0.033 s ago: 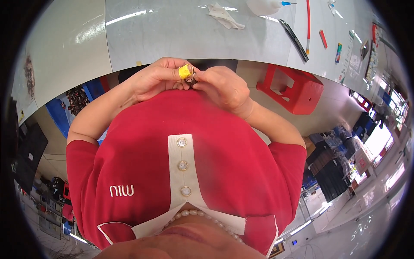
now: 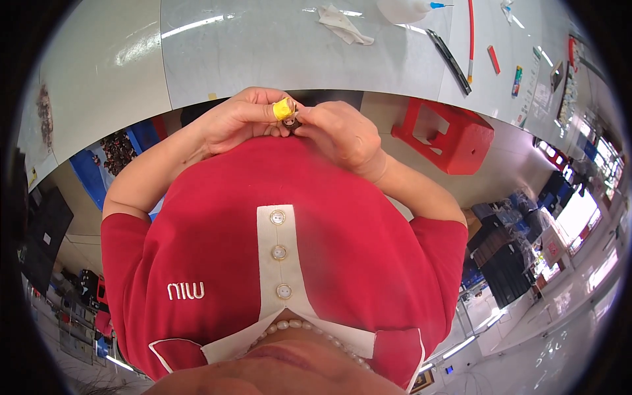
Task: The person assembles a plastic toy figure by joining its plastic components with glue from a bottle.
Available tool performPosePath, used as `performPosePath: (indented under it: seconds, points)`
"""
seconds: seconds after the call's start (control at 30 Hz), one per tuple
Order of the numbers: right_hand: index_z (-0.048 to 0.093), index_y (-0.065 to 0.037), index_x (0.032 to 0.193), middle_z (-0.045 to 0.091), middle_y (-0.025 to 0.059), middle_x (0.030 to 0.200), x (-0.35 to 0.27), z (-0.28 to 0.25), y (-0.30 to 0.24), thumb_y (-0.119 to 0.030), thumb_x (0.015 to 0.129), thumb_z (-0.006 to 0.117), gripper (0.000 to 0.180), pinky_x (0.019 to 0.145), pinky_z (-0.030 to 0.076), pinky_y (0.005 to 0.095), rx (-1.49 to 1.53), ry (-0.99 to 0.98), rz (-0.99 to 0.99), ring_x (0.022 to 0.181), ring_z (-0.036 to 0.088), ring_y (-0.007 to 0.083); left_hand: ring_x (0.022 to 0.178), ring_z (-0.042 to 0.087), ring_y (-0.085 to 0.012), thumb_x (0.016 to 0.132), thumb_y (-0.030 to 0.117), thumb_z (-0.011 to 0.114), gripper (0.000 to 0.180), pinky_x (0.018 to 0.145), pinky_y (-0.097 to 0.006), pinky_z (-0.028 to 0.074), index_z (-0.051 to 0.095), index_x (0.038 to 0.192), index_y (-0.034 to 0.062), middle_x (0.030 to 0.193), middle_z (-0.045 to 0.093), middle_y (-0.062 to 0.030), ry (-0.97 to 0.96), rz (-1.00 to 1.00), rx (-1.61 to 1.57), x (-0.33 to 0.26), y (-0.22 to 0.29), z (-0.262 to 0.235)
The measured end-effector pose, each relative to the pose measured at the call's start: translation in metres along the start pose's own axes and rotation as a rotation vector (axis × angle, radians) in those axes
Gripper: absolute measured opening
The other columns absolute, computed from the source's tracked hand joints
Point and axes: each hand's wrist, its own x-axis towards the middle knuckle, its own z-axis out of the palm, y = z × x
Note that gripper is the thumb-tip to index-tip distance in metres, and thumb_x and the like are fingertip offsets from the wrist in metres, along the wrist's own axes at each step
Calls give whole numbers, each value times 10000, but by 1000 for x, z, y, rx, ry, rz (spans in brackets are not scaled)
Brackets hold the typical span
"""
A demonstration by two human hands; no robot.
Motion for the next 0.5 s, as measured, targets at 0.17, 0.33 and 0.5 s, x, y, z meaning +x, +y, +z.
performPosePath:
  seconds: [0.17,0.33,0.5]
  points:
    - [570,3,1068,654,127,849,8,-7,-8,53,650,781,471,590,529,277,-88,-115,19,726,648,232,791,597,-102,893,203,633,221,746,-221,497,610,984,3,902,633,-53,15,-13,-32,1,-5,-2]
    - [582,-8,1055,639,108,824,14,-10,1,34,662,770,438,609,522,280,24,-236,-5,736,634,230,786,600,-105,888,219,641,242,734,-222,501,604,990,2,910,627,-57,20,-10,-21,0,-8,-2]
    - [553,-13,1053,627,96,809,14,-11,7,48,661,770,453,611,511,278,104,-283,13,727,618,213,790,598,-108,891,243,637,268,742,-230,495,598,999,1,921,623,-61,33,3,47,1,-9,-2]
